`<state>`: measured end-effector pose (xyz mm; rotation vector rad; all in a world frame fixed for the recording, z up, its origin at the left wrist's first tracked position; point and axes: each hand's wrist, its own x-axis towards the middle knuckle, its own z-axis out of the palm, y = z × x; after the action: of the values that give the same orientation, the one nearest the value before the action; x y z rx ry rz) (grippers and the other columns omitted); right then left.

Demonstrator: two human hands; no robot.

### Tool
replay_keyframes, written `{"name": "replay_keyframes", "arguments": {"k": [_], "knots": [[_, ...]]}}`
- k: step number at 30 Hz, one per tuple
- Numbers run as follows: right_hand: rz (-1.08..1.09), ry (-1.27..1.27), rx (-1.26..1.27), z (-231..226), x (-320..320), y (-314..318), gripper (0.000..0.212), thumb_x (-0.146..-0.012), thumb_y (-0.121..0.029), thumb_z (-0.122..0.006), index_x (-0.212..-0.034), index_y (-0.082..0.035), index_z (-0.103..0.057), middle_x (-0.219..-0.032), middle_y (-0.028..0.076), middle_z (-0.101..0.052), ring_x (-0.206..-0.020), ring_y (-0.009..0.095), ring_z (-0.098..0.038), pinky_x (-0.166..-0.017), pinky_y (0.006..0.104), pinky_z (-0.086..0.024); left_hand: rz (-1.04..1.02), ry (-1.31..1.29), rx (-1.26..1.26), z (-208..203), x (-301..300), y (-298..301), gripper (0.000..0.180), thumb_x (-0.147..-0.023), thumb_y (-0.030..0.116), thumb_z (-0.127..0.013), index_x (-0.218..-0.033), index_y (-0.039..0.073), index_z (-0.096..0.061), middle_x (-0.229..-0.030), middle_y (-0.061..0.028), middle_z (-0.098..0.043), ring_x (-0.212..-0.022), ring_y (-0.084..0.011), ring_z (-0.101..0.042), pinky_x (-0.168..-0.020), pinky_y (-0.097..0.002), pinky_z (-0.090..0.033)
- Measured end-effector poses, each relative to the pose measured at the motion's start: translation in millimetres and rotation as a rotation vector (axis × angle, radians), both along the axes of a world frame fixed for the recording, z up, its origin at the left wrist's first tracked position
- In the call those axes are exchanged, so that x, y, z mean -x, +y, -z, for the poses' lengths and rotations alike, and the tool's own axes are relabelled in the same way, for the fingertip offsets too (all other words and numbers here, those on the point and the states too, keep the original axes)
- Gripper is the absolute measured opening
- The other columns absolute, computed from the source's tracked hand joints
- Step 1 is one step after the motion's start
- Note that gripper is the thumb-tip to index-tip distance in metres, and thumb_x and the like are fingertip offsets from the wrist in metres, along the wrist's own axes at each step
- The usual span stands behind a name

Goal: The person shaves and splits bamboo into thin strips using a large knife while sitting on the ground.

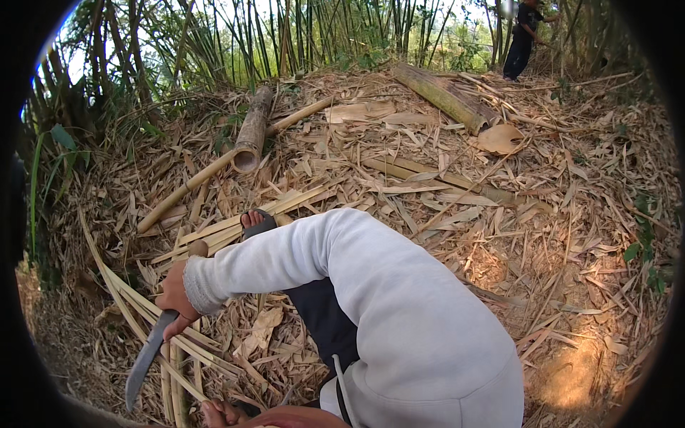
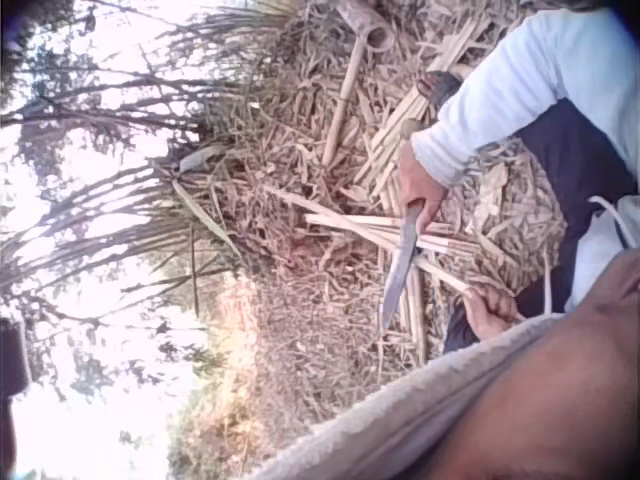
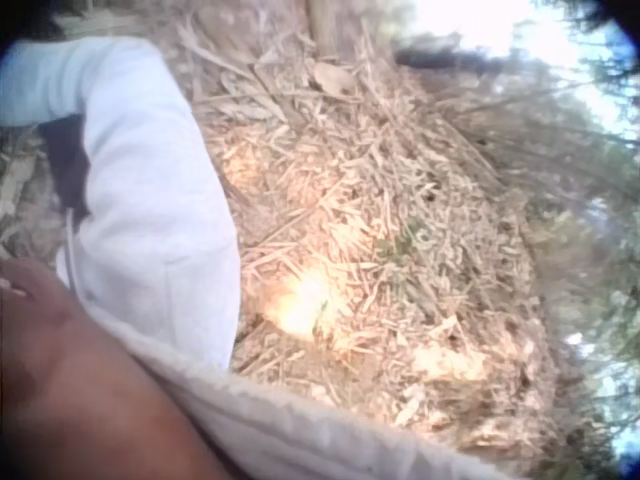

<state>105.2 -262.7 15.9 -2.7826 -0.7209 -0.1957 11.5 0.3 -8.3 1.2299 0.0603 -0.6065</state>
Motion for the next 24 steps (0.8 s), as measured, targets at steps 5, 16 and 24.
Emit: {"name": "replay_keyframes", "arguments": {"k": [5,16,24], "knots": [[0.105,0.063,-0.034,-9,34,13,0.076,-0.084,-0.079,-0.04,-0.087,-0.006,-0.063,-0.075,0.018,-0.067,-0.076,0.038,-0.066,-0.067,0.0484,-0.053,0.03,0.022,0.02,1,4,0,0.029,-0.102,0.044,-0.043,-0.092,0.018,-0.05,-0.062,0.0033,-0.034,-0.048,-0.0104,-0.025,-0.041,-0.026,-0.024],[0.147,-0.027,-0.075,-5,34,9,0.077,-0.086,-0.079,-0.036,-0.092,-0.006,-0.059,-0.071,0.017,-0.065,-0.067,0.04,-0.065,-0.062,0.0483,-0.052,0.037,0.017,-0.002,-7,16,1,0.029,-0.103,0.044,-0.043,-0.092,0.018,-0.05,-0.062,0.0035,-0.033,-0.048,-0.0104,-0.025,-0.041,-0.0264,-0.024],[-0.088,-0.278,-0.069,26,52,25,0.077,-0.087,-0.077,-0.036,-0.093,-0.004,-0.059,-0.071,0.017,-0.065,-0.068,0.038,-0.065,-0.061,0.0477,-0.052,0.05,0.01,-0.017,-15,24,0,0.029,-0.103,0.044,-0.043,-0.091,0.019,-0.05,-0.062,0.0036,-0.033,-0.048,-0.0104,-0.024,-0.041,-0.0267,-0.024]]}}
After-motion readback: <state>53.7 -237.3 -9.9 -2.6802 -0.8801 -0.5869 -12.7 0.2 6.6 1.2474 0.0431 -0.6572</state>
